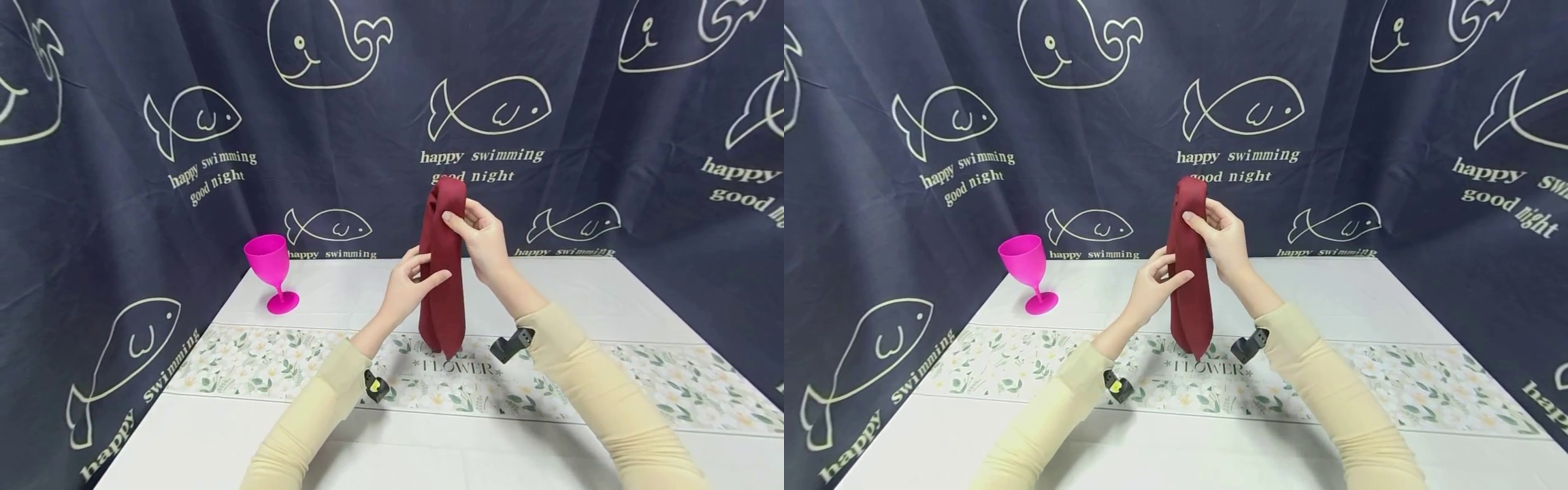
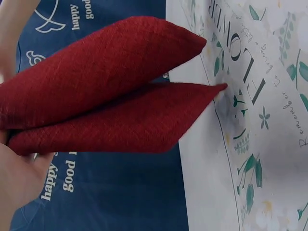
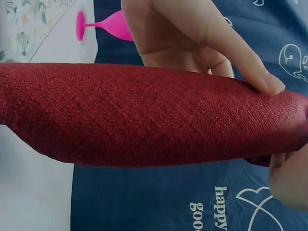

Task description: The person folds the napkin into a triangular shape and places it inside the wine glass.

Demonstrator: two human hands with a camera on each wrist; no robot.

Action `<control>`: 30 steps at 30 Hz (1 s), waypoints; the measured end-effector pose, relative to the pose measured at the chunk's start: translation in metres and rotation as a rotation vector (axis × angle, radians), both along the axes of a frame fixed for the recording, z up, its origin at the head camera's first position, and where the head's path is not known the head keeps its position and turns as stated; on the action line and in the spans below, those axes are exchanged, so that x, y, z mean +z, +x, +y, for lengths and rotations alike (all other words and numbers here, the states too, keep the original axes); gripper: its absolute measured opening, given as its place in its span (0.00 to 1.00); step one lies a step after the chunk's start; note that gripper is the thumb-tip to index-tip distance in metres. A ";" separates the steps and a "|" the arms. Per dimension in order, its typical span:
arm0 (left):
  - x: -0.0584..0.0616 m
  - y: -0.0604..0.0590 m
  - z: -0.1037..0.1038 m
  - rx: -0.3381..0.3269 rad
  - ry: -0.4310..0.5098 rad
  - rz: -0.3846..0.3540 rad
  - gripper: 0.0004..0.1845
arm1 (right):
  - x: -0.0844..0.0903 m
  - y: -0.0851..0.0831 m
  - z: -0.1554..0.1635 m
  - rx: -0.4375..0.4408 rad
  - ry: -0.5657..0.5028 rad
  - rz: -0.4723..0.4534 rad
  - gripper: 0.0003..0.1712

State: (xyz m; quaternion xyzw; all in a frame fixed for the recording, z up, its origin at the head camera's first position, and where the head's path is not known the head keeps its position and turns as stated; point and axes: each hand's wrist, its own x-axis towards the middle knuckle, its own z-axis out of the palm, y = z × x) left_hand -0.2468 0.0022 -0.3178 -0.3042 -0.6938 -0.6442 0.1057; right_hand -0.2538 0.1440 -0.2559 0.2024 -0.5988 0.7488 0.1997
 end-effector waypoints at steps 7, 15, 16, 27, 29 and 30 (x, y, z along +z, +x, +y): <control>0.000 0.001 0.001 0.113 -0.010 0.046 0.13 | -0.003 -0.002 0.002 -0.016 0.071 -0.030 0.19; -0.004 0.000 -0.002 0.100 -0.015 0.047 0.11 | 0.008 -0.003 0.017 -0.069 0.269 -0.123 0.24; -0.005 0.000 -0.002 0.102 -0.017 0.047 0.11 | 0.010 -0.003 0.019 -0.072 0.308 -0.142 0.27; -0.013 -0.001 -0.002 0.068 0.010 0.012 0.11 | 0.025 0.000 0.029 0.055 0.513 -0.342 0.44; -0.013 -0.001 0.000 0.051 0.013 0.016 0.11 | 0.023 0.000 0.028 0.092 0.486 -0.348 0.43; -0.012 -0.001 0.000 0.043 0.009 0.025 0.11 | 0.022 -0.001 0.027 0.118 0.459 -0.359 0.42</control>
